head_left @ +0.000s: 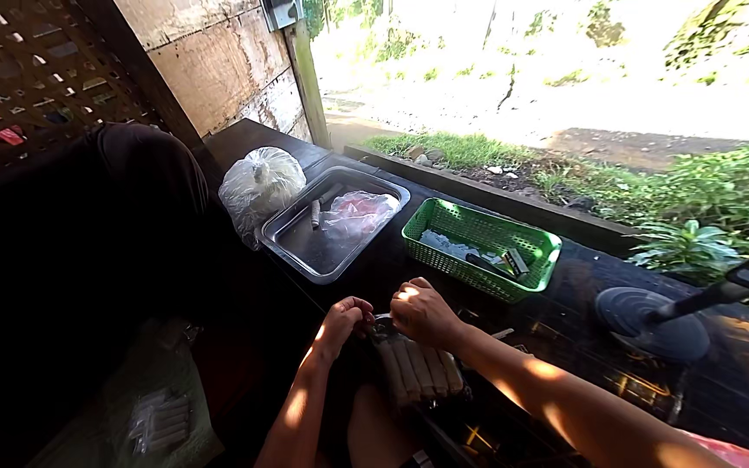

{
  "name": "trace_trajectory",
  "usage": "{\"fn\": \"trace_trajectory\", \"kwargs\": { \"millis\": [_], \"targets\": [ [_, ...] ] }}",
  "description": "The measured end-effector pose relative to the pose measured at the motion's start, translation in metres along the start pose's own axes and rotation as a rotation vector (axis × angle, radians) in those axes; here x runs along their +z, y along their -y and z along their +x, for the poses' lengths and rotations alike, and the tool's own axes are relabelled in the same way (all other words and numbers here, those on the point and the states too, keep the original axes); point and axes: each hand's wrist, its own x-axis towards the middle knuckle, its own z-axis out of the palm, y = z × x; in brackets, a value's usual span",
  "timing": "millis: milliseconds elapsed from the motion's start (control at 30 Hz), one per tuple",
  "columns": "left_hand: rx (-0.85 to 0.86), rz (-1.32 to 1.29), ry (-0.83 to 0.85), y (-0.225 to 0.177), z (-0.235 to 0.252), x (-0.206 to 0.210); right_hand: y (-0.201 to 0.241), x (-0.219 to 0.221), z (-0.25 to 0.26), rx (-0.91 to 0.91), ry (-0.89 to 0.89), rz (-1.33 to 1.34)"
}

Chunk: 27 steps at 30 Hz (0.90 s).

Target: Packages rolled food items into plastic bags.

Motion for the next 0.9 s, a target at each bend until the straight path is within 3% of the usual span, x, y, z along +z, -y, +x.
{"fn": "trace_trajectory", "kwargs": {
  "millis": [133,333,600,900],
  "targets": [
    [-0.141,0.132,0.050,-0.011,0.007,0.001,0.004,0.006,-0.006,-0.056,-0.106,-0.091],
    [-0.199,0.401,0.139,-0.024,0.009,0.007,0.005,0.006,-0.011,-0.073,-0.152,-0.126],
    [-0.163,0.432,0.149,-0.021,0.010,0.006,0.004,0.000,-0.004,-0.169,-0.021,-0.196],
    [-0.162,0.423,0.165,-0.020,0.011,0.003,0.004,0.001,-0.003,-0.167,-0.017,-0.221]
  ]
}}
